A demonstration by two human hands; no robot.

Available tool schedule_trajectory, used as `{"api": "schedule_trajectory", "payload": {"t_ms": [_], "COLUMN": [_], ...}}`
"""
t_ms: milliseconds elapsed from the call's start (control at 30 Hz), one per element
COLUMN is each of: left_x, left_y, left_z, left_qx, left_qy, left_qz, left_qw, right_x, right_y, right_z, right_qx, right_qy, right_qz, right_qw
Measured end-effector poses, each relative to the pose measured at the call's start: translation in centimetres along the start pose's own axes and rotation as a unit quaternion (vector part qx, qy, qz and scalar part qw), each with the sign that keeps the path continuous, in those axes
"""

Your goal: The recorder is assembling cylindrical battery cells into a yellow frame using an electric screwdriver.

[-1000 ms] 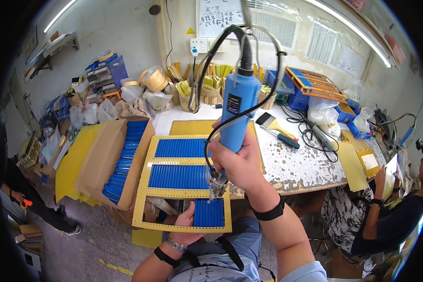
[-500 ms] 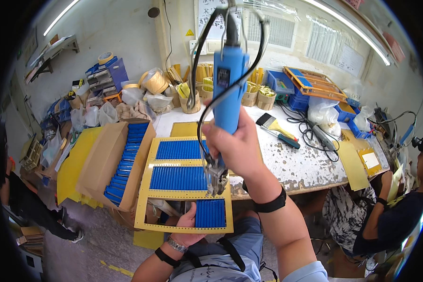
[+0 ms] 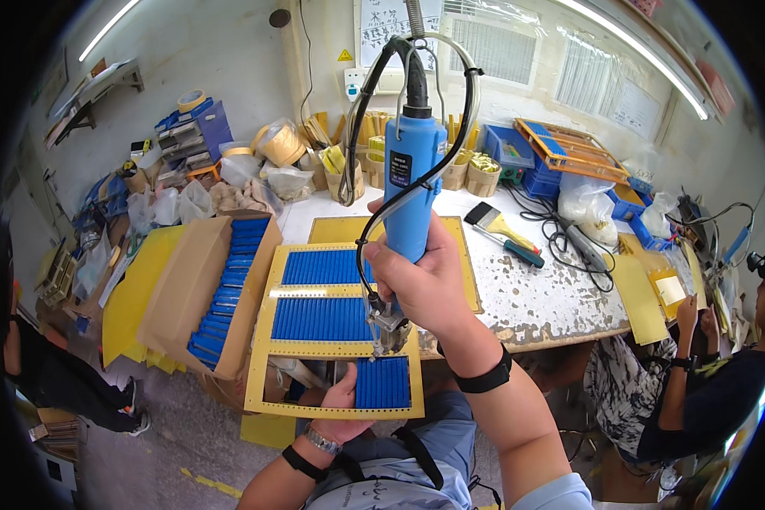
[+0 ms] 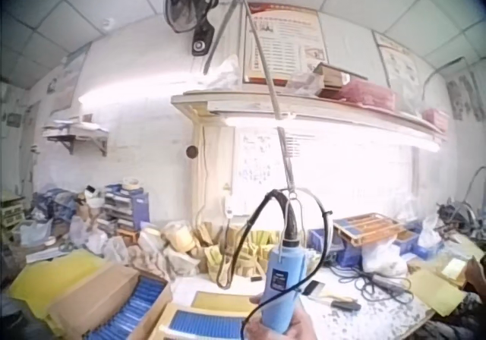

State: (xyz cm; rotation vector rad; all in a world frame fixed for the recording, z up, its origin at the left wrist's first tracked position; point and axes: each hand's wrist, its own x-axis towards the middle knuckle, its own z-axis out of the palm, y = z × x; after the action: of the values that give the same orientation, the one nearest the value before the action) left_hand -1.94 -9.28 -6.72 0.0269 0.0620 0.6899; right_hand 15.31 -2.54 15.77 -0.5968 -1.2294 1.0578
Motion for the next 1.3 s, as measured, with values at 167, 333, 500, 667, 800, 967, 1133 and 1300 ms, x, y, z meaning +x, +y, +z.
{"api": "schedule_trajectory", "payload": {"t_ms": [167,333,500,667,800,967,1133,1300], "left_x": [0.3,0.2,0.3,0.4,0.4,0.3,0.7,0.2], "left_y": [-0.2,-0.3,-0.5,-0.3,-0.5,-0.4,-0.7,-0.4], "left_z": [0.9,0.9,1.6,0.8,1.4,0.5,1.5,1.5], "left_qx": [0.075,0.086,0.108,0.06,0.032,0.005,0.088,0.095], "left_qy": [0.058,0.044,0.062,0.022,0.011,-0.015,0.047,0.058], "left_qz": [0.01,0.023,0.028,0.02,0.018,0.019,0.036,0.052], "left_qw": [0.995,0.995,0.992,0.998,0.999,1.0,0.994,0.992], "right_x": [-0.2,-0.7,-0.9,0.9,3.0,1.9,0.3,0.2], "right_y": [0.7,1.1,1.3,-0.5,-4.3,-2.7,0.0,0.6], "right_z": [-0.6,-1.2,-1.1,-0.1,0.9,1.3,0.0,0.4], "right_qx": [0.026,0.041,0.035,0.018,-0.023,-0.034,-0.013,-0.012], "right_qy": [0.007,-0.002,0.003,-0.007,-0.003,0.0,0.01,0.003], "right_qz": [0.004,0.004,0.017,0.011,-0.018,0.006,0.005,0.014], "right_qw": [1.0,0.999,0.999,1.0,1.0,0.999,1.0,1.0]}}
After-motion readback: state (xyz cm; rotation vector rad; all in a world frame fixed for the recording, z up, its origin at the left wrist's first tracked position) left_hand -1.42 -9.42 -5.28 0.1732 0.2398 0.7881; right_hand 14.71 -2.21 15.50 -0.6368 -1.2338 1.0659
